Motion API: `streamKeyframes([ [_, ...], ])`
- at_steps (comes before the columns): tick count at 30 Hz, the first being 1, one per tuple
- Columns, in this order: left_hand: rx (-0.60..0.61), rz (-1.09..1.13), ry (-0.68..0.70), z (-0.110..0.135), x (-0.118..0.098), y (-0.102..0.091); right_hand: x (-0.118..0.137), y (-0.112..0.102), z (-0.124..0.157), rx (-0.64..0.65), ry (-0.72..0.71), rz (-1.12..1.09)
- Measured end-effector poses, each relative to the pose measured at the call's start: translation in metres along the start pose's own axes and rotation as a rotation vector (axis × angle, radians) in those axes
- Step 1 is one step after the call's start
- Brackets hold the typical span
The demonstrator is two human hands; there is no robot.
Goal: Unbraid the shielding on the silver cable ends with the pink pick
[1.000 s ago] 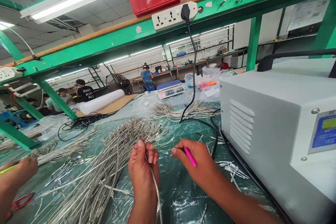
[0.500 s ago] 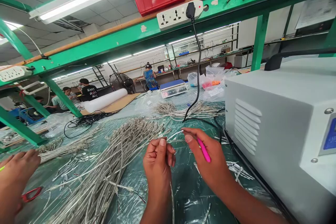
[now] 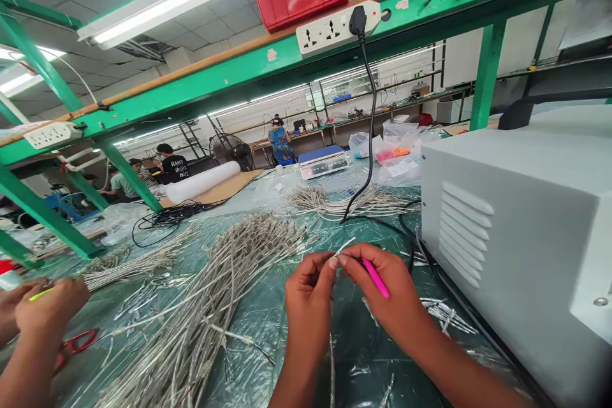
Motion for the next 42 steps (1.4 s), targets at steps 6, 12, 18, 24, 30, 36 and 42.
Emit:
streamKeyframes([
  [6,0.010,-0.070,-0.003,-0.001,0.001,-0.001,-0.006,0.005,-0.001,0.109,0.036,0.163],
  [12,-0.083,0.004,0.076,0.006,0.000,0.003,-0.003,0.016,0.001,0.223,0.005,0.313],
  [18,-0.119,0.039,0.077,0.006,0.001,0.001,0.001,0.020,0.002,0.299,0.030,0.370],
  [24,-0.143,0.070,0.085,0.007,-0.001,0.000,0.002,0.015,0.002,0.247,0.043,0.267],
  [30,-0.177,0.124,0.078,0.006,-0.002,-0.001,0.000,0.013,0.003,0.172,0.051,0.209],
  [36,-0.140,0.219,0.029,0.004,0.003,0.000,-0.001,0.017,0.004,0.206,0.078,0.211],
  [42,-0.158,0.254,0.021,0.001,0.008,-0.006,-0.001,0.021,0.005,0.253,0.094,0.197],
])
Point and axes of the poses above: each hand's wrist, its own z-axis away from the middle knuckle, its own y-axis out of the palm, x = y × z, the point moved 6 cm from there along -z, towards the middle knuckle, and after that the axes turned 9 degrees about x, right-handed, at the moved point
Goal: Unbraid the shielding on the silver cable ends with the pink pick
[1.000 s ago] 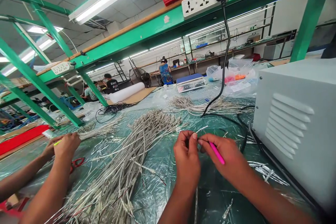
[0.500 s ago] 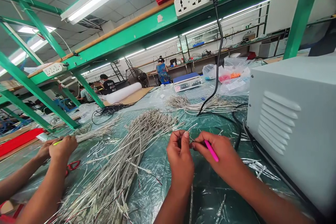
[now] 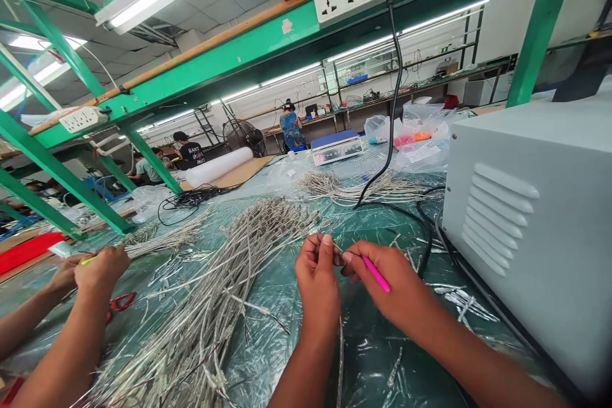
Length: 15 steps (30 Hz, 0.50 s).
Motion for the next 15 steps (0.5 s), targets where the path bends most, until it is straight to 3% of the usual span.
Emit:
streamKeyframes([
  [6,0.097,0.219,-0.090,-0.008,0.010,0.002,-0.003,-0.002,-0.003,-0.031,-0.005,-0.162],
  [15,0.119,0.383,-0.141,-0.006,0.004,0.009,-0.006,-0.003,-0.001,-0.097,-0.015,-0.306],
])
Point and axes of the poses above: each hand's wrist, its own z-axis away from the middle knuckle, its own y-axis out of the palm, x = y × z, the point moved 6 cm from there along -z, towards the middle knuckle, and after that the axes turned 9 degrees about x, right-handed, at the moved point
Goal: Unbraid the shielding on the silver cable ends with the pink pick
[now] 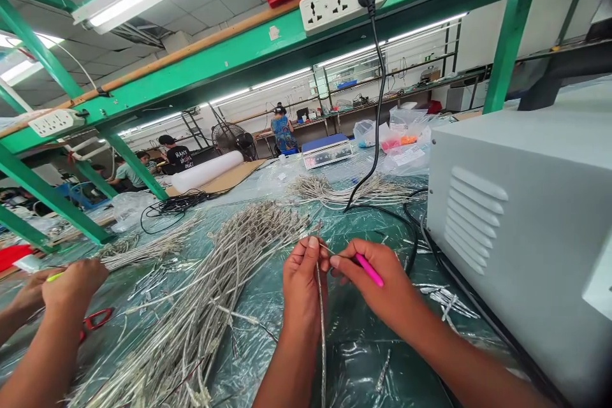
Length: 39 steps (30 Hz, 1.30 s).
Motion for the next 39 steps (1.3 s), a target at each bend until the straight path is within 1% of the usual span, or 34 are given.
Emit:
streamKeyframes([
  [5,0.039,0.044,0.003,-0.001,0.001,0.002,0.003,-0.001,-0.002,-0.018,-0.024,-0.036],
  [9,0.084,0.060,-0.019,0.002,-0.001,0.007,0.004,-0.005,-0.002,-0.081,-0.026,-0.051],
  [14,0.107,-0.028,-0.067,0.006,-0.004,0.010,0.001,-0.014,-0.001,-0.174,-0.033,0.013],
  [17,0.101,-0.083,-0.057,0.005,-0.006,0.009,0.001,-0.016,-0.001,-0.193,-0.030,0.083],
  [22,0.048,-0.072,-0.020,0.002,-0.006,0.003,0.004,-0.013,-0.001,-0.166,-0.029,0.190],
  [26,0.001,-0.044,-0.003,0.001,-0.005,-0.002,0.007,-0.007,0.000,-0.107,-0.038,0.249],
  [31,-0.017,-0.019,0.012,-0.001,-0.005,-0.004,0.013,-0.002,0.003,-0.012,-0.036,0.316],
  [35,-0.006,0.001,-0.029,-0.001,-0.003,-0.005,0.018,0.000,0.004,0.030,-0.068,0.281],
  [37,0.012,0.019,-0.055,-0.001,-0.002,-0.005,0.017,0.000,0.003,0.028,-0.063,0.240],
  [39,0.029,0.037,-0.071,-0.001,-0.001,-0.004,0.015,-0.003,0.002,-0.003,-0.046,0.179],
])
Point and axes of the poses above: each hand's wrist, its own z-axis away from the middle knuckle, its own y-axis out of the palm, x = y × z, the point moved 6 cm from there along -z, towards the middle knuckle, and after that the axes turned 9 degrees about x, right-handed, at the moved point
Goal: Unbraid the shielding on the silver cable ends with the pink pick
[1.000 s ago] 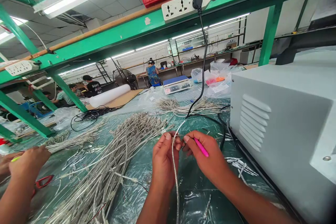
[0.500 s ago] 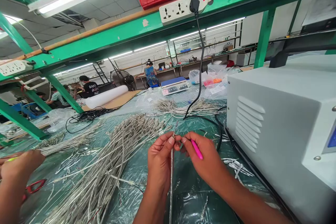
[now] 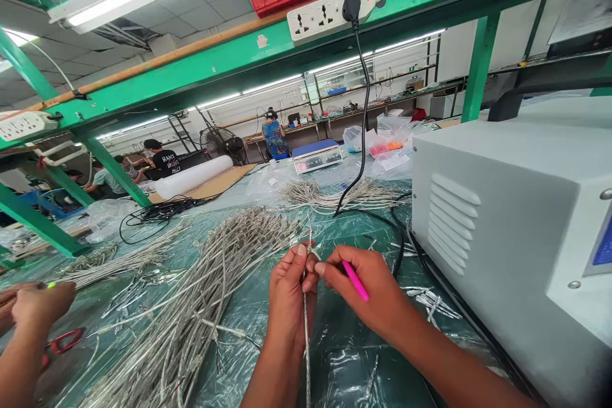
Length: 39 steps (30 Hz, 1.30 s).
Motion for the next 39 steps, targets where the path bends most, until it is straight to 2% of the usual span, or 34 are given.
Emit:
streamKeyframes([
  [5,0.070,0.005,-0.035,0.001,0.002,0.007,-0.012,-0.021,0.000,-0.275,0.043,-0.162],
  [8,0.119,-0.033,-0.086,0.003,0.005,0.013,-0.015,-0.028,-0.001,-0.341,0.008,-0.265],
  [12,0.171,-0.089,-0.140,0.006,0.010,0.019,-0.008,-0.027,-0.005,-0.274,-0.079,-0.358],
  [16,0.207,-0.137,-0.160,0.007,0.012,0.022,0.000,-0.023,-0.004,-0.216,-0.144,-0.327],
  [23,0.236,-0.315,-0.158,0.008,0.015,0.022,-0.008,-0.025,-0.006,-0.240,-0.065,-0.342],
  [27,0.183,-0.203,-0.097,0.006,0.010,0.021,-0.009,-0.030,-0.002,-0.359,-0.035,-0.468],
  [30,0.139,-0.077,-0.076,0.006,0.006,0.020,-0.001,-0.035,0.006,-0.455,-0.157,-0.428],
  [33,0.148,-0.025,-0.079,0.006,0.005,0.021,0.011,-0.032,0.012,-0.434,-0.300,-0.303],
  [39,0.143,-0.027,-0.070,0.008,0.006,0.020,0.016,-0.026,0.017,-0.340,-0.277,-0.151],
])
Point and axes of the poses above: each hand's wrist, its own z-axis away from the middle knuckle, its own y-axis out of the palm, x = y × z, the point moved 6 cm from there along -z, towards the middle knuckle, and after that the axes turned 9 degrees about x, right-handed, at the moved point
